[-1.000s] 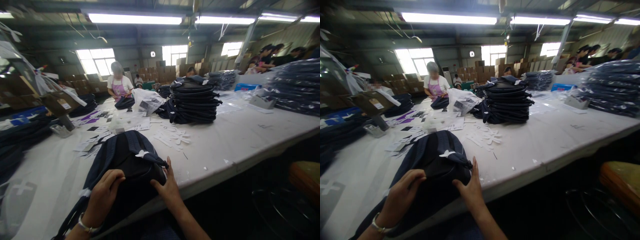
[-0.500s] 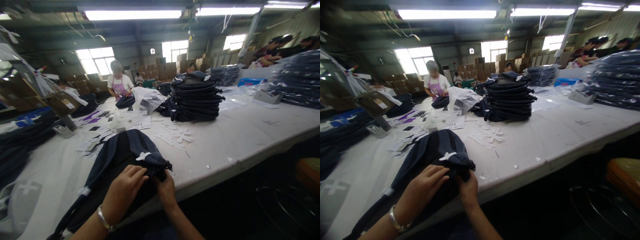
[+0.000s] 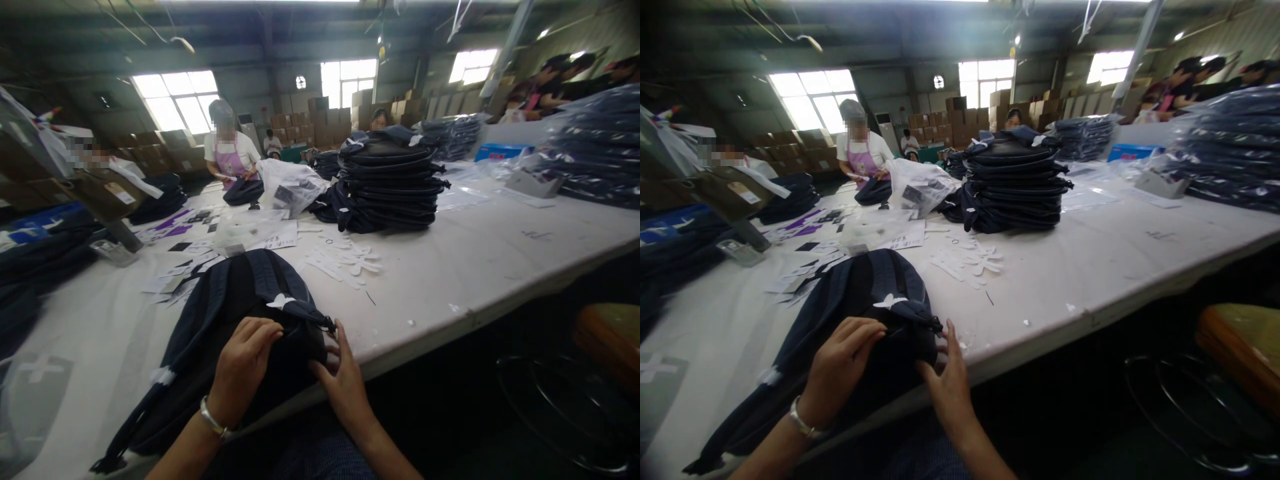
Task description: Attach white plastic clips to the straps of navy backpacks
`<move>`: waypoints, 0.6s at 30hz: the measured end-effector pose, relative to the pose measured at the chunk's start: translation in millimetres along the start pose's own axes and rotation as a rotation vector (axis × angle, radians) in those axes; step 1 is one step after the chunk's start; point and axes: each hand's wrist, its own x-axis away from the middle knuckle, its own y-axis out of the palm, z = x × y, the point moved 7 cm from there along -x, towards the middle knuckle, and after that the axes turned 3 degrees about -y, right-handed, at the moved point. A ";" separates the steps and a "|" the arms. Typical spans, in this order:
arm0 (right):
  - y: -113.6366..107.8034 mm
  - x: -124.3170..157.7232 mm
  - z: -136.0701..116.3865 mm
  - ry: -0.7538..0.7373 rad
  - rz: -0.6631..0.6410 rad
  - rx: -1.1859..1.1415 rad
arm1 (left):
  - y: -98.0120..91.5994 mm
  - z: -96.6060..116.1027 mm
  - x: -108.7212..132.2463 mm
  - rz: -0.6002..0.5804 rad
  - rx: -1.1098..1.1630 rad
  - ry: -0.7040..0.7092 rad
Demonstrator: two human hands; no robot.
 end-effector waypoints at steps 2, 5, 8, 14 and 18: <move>-17.8 0.6 -30.4 -0.273 0.103 0.190 | 0.1 -0.4 -0.6 -0.015 0.019 0.014; 1.0 -1.8 -82.6 -0.764 -0.133 0.369 | 0.7 4.1 -2.2 -0.015 0.042 0.019; 36.6 -14.3 -104.7 -0.950 -0.458 0.534 | 0.2 15.9 0.8 -0.006 0.071 0.002; 58.1 -46.3 -112.7 -0.972 -0.524 0.707 | -38.8 -0.9 49.7 0.123 0.089 -0.113; 49.1 -68.4 -112.9 -0.957 -0.488 0.645 | -79.4 -63.8 102.5 0.029 -0.047 -0.318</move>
